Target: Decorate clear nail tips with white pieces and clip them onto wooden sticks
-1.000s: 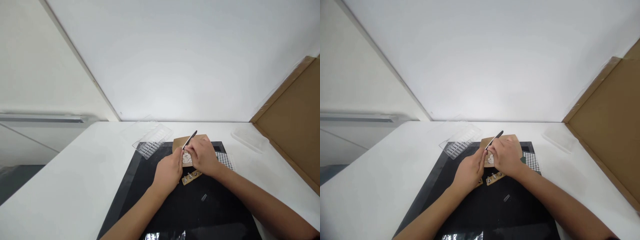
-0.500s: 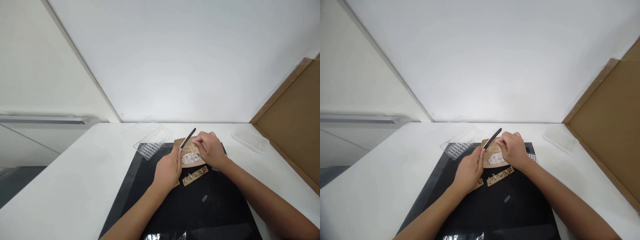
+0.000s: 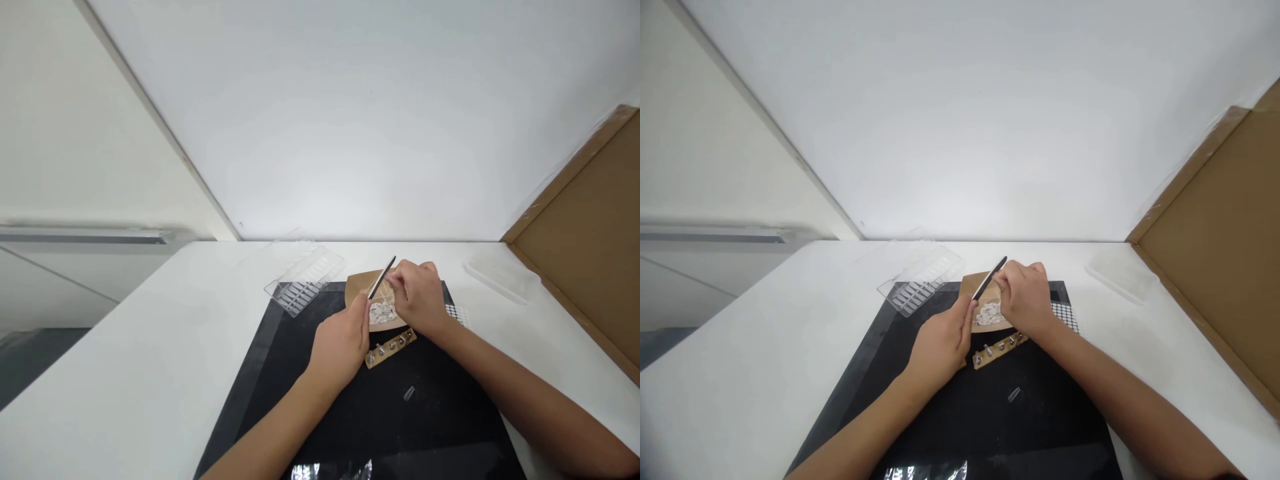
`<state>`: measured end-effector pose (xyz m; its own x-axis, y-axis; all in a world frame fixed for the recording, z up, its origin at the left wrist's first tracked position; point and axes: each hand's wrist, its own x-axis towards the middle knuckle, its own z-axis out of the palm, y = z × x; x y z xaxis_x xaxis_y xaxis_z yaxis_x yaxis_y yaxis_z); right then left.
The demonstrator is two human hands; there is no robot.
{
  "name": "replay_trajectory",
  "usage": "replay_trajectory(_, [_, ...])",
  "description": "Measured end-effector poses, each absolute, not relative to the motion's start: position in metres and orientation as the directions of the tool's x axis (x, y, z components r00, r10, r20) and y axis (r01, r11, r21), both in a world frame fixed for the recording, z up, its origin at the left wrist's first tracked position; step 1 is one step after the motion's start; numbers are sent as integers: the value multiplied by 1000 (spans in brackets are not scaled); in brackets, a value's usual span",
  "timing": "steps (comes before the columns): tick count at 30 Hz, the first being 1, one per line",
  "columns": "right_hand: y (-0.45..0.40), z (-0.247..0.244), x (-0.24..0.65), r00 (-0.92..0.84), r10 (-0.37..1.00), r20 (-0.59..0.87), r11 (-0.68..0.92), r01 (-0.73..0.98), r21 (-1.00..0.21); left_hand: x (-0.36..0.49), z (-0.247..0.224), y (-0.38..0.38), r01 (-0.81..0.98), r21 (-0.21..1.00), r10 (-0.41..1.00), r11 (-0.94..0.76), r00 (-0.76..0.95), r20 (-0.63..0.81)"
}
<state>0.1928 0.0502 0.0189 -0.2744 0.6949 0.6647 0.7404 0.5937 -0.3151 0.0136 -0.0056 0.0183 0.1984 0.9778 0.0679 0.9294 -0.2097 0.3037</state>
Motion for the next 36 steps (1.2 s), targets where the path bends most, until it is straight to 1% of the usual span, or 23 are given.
replay_trajectory(2, [52, 17, 192, -284, 701, 654, 594, 741, -315, 14, 19, -5, 937, 289, 980, -197, 190, 53])
replay_trajectory(5, [52, 16, 190, -367, 699, 614, 640, 704, -307, 14, 20, -5, 945, 266, 981, -191, 187, 43])
replay_trajectory(9, [50, 17, 190, -302, 718, 627, 597, 731, -331, 13, 22, -6, 947, 259, 982, -191, 182, 58])
replay_trajectory(12, [49, 19, 191, -359, 703, 614, 638, 700, -321, 13, 22, -6, 947, 263, 983, -186, 179, 52])
replay_trajectory(16, [49, 19, 190, -308, 708, 635, 617, 708, -344, 12, 21, -5, 950, 244, 981, -193, 188, 44])
replay_trajectory(19, [48, 18, 189, -380, 687, 620, 666, 671, -327, 10, 21, -3, 954, 235, 982, -186, 183, 36])
replay_trajectory(23, [48, 19, 189, -317, 714, 624, 620, 700, -354, 10, 23, -4, 957, 225, 983, -185, 181, 37])
replay_trajectory(29, [38, 20, 187, -383, 678, 628, 675, 662, -325, 11, 24, -4, 958, 222, 984, -179, 176, 35])
replay_trajectory(32, [34, 25, 186, -402, 673, 621, 677, 672, -300, 7, 27, 0, 971, 198, 991, -133, 130, 30])
replay_trajectory(36, [29, 35, 197, -318, 690, 650, 622, 720, -308, -4, 29, 11, 987, 160, 999, -14, 5, 55])
